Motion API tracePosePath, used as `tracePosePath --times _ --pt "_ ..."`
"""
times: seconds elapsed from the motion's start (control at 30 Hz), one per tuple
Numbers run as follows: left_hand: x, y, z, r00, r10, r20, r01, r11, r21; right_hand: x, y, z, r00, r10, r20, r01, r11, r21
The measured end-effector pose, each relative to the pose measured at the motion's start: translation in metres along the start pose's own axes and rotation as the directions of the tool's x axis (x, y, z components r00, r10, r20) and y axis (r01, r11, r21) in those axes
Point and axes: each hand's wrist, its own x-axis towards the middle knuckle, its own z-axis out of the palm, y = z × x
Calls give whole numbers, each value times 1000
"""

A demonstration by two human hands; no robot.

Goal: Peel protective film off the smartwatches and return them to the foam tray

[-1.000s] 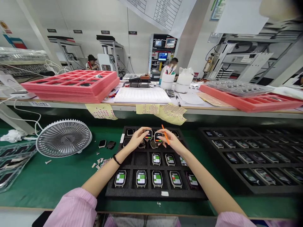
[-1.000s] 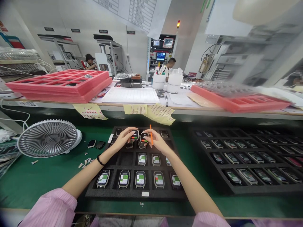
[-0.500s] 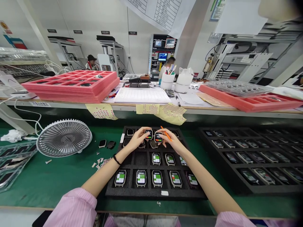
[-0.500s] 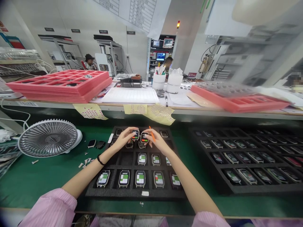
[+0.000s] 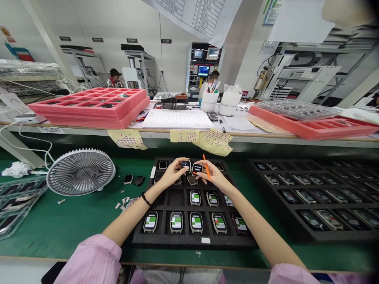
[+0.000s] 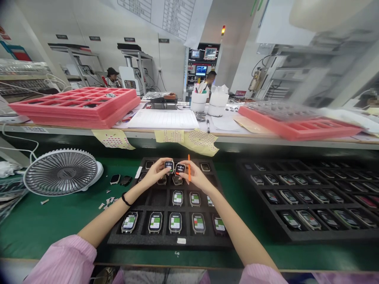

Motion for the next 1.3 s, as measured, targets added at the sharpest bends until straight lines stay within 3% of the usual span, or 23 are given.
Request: tracePosePath --times 0.17,0.33,0.63,1.03,1.3 --pt "0 2 0 999 -32 6 32 999 -38 0 1 0 1000 -7 -9 7 1000 -8" --pt "2 -1 0 1000 6 -15 -6 1000 -24 0 -1 1 1000 3 -31 -4 1000 -8" --pt "1 -2 -1 999 -34 -5 34 999 -2 1 0 -1 992 -7 -128 2 999 -43" --pt "0 -3 0 1000 10 0 -10 998 62 0 2 -2 997 -36 -70 32 998 -61" --pt "-1 0 1 996 -86 -22 87 995 46 2 0 -1 987 -28 -161 14 996 -87"
